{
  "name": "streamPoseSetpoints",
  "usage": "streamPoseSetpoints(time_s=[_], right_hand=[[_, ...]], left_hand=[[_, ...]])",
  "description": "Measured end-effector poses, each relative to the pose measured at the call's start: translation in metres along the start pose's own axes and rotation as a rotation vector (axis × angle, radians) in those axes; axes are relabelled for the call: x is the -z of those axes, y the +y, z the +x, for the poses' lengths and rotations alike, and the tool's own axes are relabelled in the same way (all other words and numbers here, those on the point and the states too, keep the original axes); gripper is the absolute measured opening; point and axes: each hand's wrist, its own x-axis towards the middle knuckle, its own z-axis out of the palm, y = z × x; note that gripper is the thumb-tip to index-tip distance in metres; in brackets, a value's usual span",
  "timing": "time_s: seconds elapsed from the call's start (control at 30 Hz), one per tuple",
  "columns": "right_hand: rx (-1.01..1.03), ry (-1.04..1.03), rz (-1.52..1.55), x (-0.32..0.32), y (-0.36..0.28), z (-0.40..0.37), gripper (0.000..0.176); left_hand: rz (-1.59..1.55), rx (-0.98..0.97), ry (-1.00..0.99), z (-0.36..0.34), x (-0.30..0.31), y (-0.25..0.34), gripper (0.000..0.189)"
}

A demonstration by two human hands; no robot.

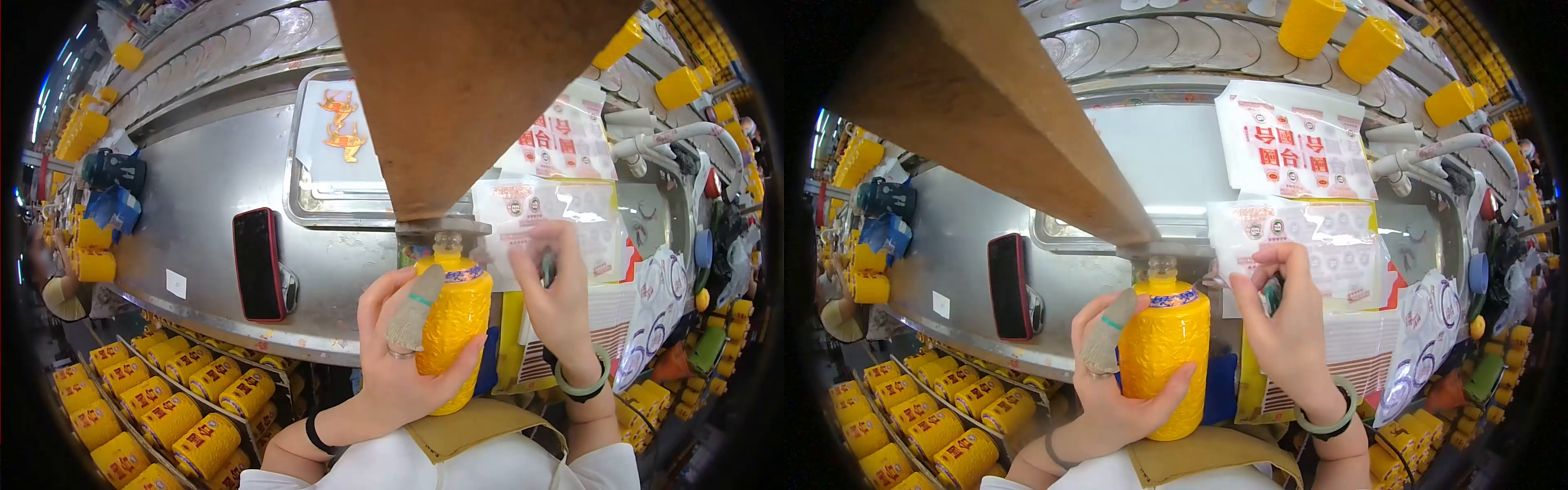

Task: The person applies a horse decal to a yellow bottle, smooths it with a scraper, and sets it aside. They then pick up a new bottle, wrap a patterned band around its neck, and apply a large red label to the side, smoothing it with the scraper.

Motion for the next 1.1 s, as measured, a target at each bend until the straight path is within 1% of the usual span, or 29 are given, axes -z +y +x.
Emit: streamPoseSetpoints(time_s=[0.07, 0.1, 0.13, 0.2, 0.23, 0.27, 0.33, 0.6, 0.67, 0.7, 0.77, 0.83, 0.87, 0.9, 0.93, 0.97, 1.0, 1.07, 1.1], right_hand=[[0.264, 0.159, -0.024, -0.002, -0.004, -0.003, 0.024], [0.362, 0.141, -0.019, -0.002, -0.008, -0.004, 0.021], [0.358, 0.142, -0.015, -0.003, -0.010, -0.004, 0.021], [0.561, 0.008, -0.064, -0.006, -0.014, -0.003, 0.027], [0.518, 0.000, -0.022, -0.010, -0.014, -0.003, 0.029], [0.519, 0.000, -0.022, -0.011, -0.013, -0.003, 0.029], [0.494, -0.040, -0.024, -0.011, -0.012, -0.004, 0.025], [0.509, -0.014, -0.013, -0.013, -0.007, -0.005, 0.019], [0.521, -0.007, -0.012, -0.012, -0.006, -0.005, 0.017], [0.482, -0.008, 0.025, -0.011, -0.004, -0.005, 0.015], [0.442, -0.007, 0.063, -0.006, -0.001, -0.004, 0.013], [0.352, -0.036, -0.059, 0.001, 0.003, -0.001, 0.013], [0.353, -0.036, -0.059, 0.001, 0.001, -0.002, 0.013], [0.356, 0.005, -0.051, 0.003, -0.001, -0.003, 0.013], [0.358, 0.046, -0.042, 0.004, -0.003, -0.004, 0.013], [0.405, 0.071, -0.034, 0.003, -0.007, -0.004, 0.014], [0.405, 0.071, -0.034, 0.001, -0.011, -0.004, 0.014], [0.488, 0.022, 0.000, -0.003, -0.016, -0.004, 0.018], [0.500, -0.008, -0.007, -0.007, -0.017, -0.005, 0.022]], left_hand=[[0.021, -0.015, -0.034, -0.001, 0.002, -0.001, 0.070], [0.022, -0.014, -0.038, -0.001, 0.001, -0.002, 0.070], [0.032, -0.023, -0.042, -0.001, 0.002, -0.002, 0.070], [0.045, -0.035, -0.047, -0.001, 0.002, -0.003, 0.070], [0.029, -0.027, -0.036, -0.002, 0.001, -0.003, 0.070], [0.012, -0.019, -0.023, -0.003, 0.001, -0.003, 0.071], [0.022, -0.024, -0.039, -0.001, 0.002, -0.003, 0.071], [0.053, -0.052, -0.073, -0.001, 0.004, -0.007, 0.072], [-0.158, 0.067, -0.033, -0.001, 0.003, -0.009, 0.066], [-0.158, 0.067, -0.035, -0.003, 0.002, -0.016, 0.066], [-0.573, 0.157, -0.049, -0.009, 0.000, -0.038, 0.070], [-0.631, 0.167, -0.065, -0.009, 0.002, -0.045, 0.072], [-0.690, 0.175, -0.080, -0.008, 0.002, -0.047, 0.073], [-0.690, 0.174, -0.079, -0.008, 0.005, -0.044, 0.073], [-0.470, 0.132, -0.079, -0.006, 0.009, -0.037, 0.075], [-0.251, 0.090, -0.079, -0.005, 0.013, -0.030, 0.077], [-0.250, 0.089, -0.078, -0.003, 0.015, -0.023, 0.077], [-0.124, 0.004, -0.143, 0.001, 0.016, -0.009, 0.094], [-0.073, -0.033, -0.145, 0.002, 0.013, -0.003, 0.096]])
